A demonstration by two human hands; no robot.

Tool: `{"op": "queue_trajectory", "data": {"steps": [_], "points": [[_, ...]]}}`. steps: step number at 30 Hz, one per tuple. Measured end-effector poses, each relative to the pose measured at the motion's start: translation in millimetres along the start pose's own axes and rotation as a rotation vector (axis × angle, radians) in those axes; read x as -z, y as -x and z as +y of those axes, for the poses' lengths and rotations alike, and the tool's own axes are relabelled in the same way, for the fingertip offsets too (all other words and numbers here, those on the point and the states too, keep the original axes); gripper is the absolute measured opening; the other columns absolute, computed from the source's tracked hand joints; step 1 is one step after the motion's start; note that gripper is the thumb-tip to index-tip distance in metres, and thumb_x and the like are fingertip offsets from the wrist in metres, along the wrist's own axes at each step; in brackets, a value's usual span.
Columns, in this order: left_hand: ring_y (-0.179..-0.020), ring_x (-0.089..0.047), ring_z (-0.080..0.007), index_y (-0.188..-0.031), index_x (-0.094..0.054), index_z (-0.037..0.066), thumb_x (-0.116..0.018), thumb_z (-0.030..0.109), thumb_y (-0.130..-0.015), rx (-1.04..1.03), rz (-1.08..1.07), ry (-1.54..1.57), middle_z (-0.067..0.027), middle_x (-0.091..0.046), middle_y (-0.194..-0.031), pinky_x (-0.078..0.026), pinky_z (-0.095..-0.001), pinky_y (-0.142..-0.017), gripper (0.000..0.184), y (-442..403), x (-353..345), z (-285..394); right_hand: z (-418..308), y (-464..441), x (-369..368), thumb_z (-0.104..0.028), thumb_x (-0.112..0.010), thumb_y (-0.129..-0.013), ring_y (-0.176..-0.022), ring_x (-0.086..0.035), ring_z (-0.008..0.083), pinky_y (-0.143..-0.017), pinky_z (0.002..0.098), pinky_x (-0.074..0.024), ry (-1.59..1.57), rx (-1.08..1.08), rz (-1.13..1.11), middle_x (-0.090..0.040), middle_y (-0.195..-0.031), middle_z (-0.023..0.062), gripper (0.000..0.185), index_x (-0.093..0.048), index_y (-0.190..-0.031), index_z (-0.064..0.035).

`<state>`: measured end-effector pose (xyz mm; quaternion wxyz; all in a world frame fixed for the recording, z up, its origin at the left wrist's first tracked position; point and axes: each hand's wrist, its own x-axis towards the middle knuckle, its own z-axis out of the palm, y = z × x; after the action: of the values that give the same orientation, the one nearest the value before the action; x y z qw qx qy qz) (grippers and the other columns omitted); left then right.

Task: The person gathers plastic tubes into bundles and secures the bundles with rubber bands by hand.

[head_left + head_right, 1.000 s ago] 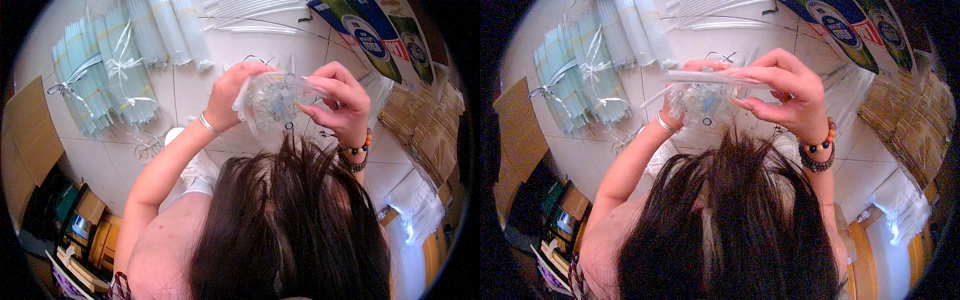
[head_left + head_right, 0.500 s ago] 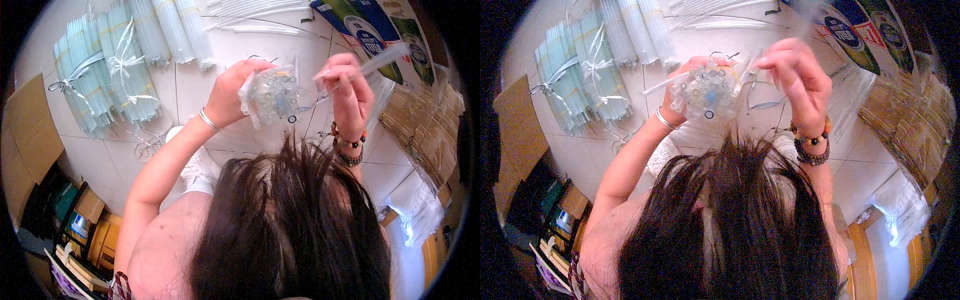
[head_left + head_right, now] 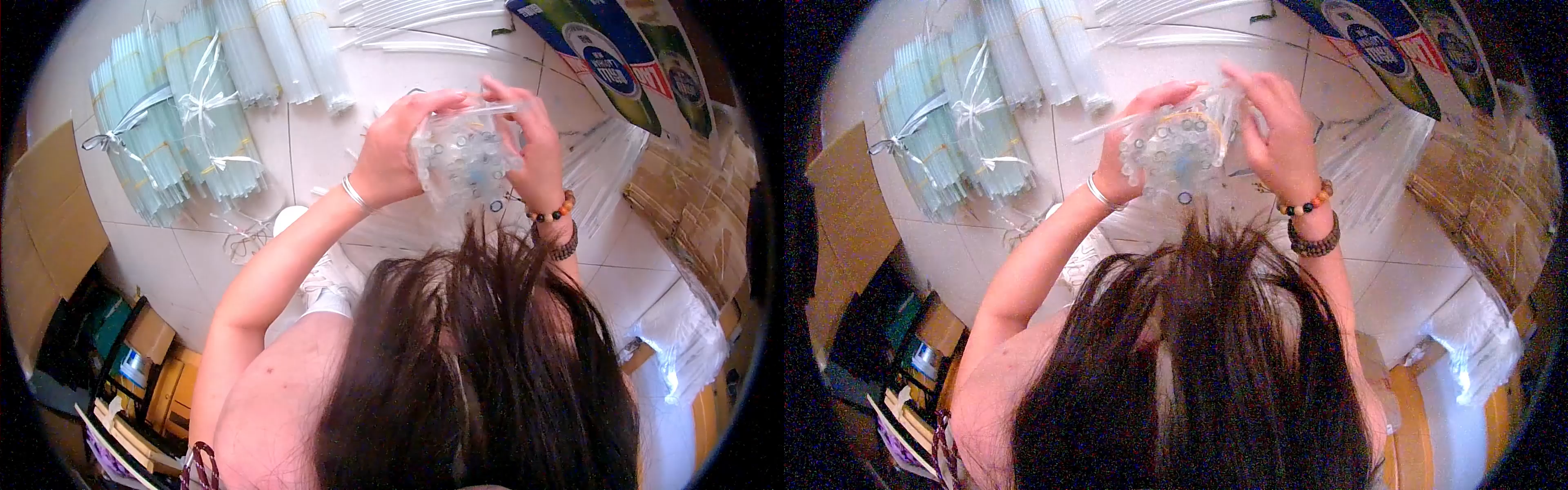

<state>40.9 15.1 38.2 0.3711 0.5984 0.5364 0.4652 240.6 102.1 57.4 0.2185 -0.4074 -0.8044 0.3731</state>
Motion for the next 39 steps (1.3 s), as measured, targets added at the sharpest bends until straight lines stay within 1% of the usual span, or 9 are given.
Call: {"op": "queue_trajectory", "data": {"steps": [3, 9, 15, 18, 20, 26, 33, 36, 39], "points": [[-0.106, -0.066, -0.0267, -0.121, -0.062, 0.011, -0.085, 0.017, -0.07, -0.074, 0.078, -0.054, -0.008, -0.07, -0.116, -0.054, -0.0375, -0.092, 0.057, -2.6, -10.3, -3.0, -9.8, -2.1, 9.3, -0.009, -0.068, -0.079, -0.114, -0.056, 0.032, -0.103, 0.042, -0.0419, 0.137, 0.123, -0.113, -0.062, -0.124, 0.0105, 0.058, -0.057, -0.137, -0.0112], [-0.11, -0.063, -0.0301, -0.115, -0.064, 0.01, -0.084, 0.015, -0.07, -0.126, 0.152, -0.038, -0.0113, -0.068, -0.116, -0.052, -0.0394, -0.093, 0.05, -2.0, -24.8, -8.6, -4.7, 9.2, -11.2, -0.008, -0.065, -0.075, -0.131, -0.049, 0.0313, -0.111, 0.0408, -0.0365, -0.31, 0.054, -0.174, -0.055, -0.139, 0.0132, 0.064, -0.05, -0.137, -0.0044], [-0.119, -0.057, -0.0278, -0.112, -0.063, 0.009, -0.084, 0.017, -0.069, -0.014, 0.197, -0.216, -0.0109, -0.061, -0.13, -0.05, -0.038, -0.099, 0.049, -11.9, -23.6, -1.9, -9.8, 14.6, -24.3, -0.003, -0.065, -0.074, -0.126, -0.05, 0.0357, -0.109, 0.0408, -0.0378, -0.417, -0.118, -0.081, -0.058, -0.128, 0.0161, 0.065, -0.049, -0.136, -0.0009], [-0.12, -0.057, -0.0248, -0.113, -0.063, 0.009, -0.083, 0.019, -0.069, -0.025, 0.104, -0.209, -0.0077, -0.06, -0.133, -0.049, -0.0367, -0.098, 0.049, -16.1, -19.8, -5.9, -17.6, 9.5, -20.1, 0.0, -0.063, -0.073, -0.122, -0.051, 0.0385, -0.107, 0.0439, -0.0396, -0.199, 0.001, -0.098, -0.058, -0.122, 0.0176, 0.06, -0.052, -0.132, -0.0005], [-0.114, -0.061, -0.0242, -0.114, -0.062, 0.008, -0.083, 0.021, -0.07, 0.025, 0.097, 0.038, -0.0058, -0.063, -0.13, -0.051, -0.0358, -0.095, 0.05, -15.7, -23.6, -4.9, -6.8, 12.0, -21.2, 0.0, -0.064, -0.073, -0.12, -0.051, 0.0395, -0.104, 0.0451, -0.041, -0.09, -0.02, -0.185, -0.058, -0.123, 0.0187, 0.056, -0.054, -0.127, -0.0011], [-0.095, -0.071, -0.029, -0.117, -0.06, 0.009, -0.086, 0.022, -0.069, -0.069, 0.055, -0.101, -0.0085, -0.07, -0.115, -0.057, -0.0362, -0.084, 0.057, -6.0, -24.5, -18.6, -17.0, 4.7, 0.3, -0.001, -0.067, -0.075, -0.122, -0.055, 0.0384, -0.104, 0.0448, -0.0441, 0.088, 0.059, -0.249, -0.059, -0.132, 0.0179, 0.05, -0.061, -0.124, -0.0029], [-0.095, -0.07, -0.0284, -0.113, -0.061, 0.009, -0.088, 0.018, -0.067, -0.109, 0.112, 0.086, -0.0106, -0.07, -0.106, -0.057, -0.0368, -0.082, 0.054, -13.9, -27.0, -0.1, -16.8, -8.8, 58.2, 0.005, -0.064, -0.078, -0.132, -0.054, 0.0346, -0.11, 0.0411, -0.0421, -0.087, -0.029, -0.57, -0.057, -0.141, 0.0175, 0.06, -0.057, -0.137, -0.0036], [-0.107, -0.064, -0.0254, -0.109, -0.071, 0.009, -0.084, 0.019, -0.069, -0.024, 0.028, 0.064, -0.0072, -0.068, -0.113, -0.053, -0.0381, -0.093, 0.044, -14.1, -25.7, 4.4, -16.9, -23.5, 78.0, 0.009, -0.058, -0.083, -0.132, -0.055, 0.034, -0.107, 0.0378, -0.0453, -0.042, 0.054, -0.601, -0.061, -0.137, 0.0182, 0.054, -0.057, -0.136, -0.0019], [-0.103, -0.064, -0.026, -0.109, -0.071, 0.011, -0.083, 0.023, -0.068, -0.03, 0.023, 0.012, -0.0067, -0.069, -0.109, -0.053, -0.038, -0.091, 0.044, -13.8, -27.0, -0.7, -19.7, -31.2, 84.3, 0.008, -0.058, -0.086, -0.128, -0.057, 0.0294, -0.104, 0.0352, -0.0475, -0.049, -0.087, -0.633, -0.062, -0.136, 0.0182, 0.047, -0.06, -0.133, 0.0003]]}}
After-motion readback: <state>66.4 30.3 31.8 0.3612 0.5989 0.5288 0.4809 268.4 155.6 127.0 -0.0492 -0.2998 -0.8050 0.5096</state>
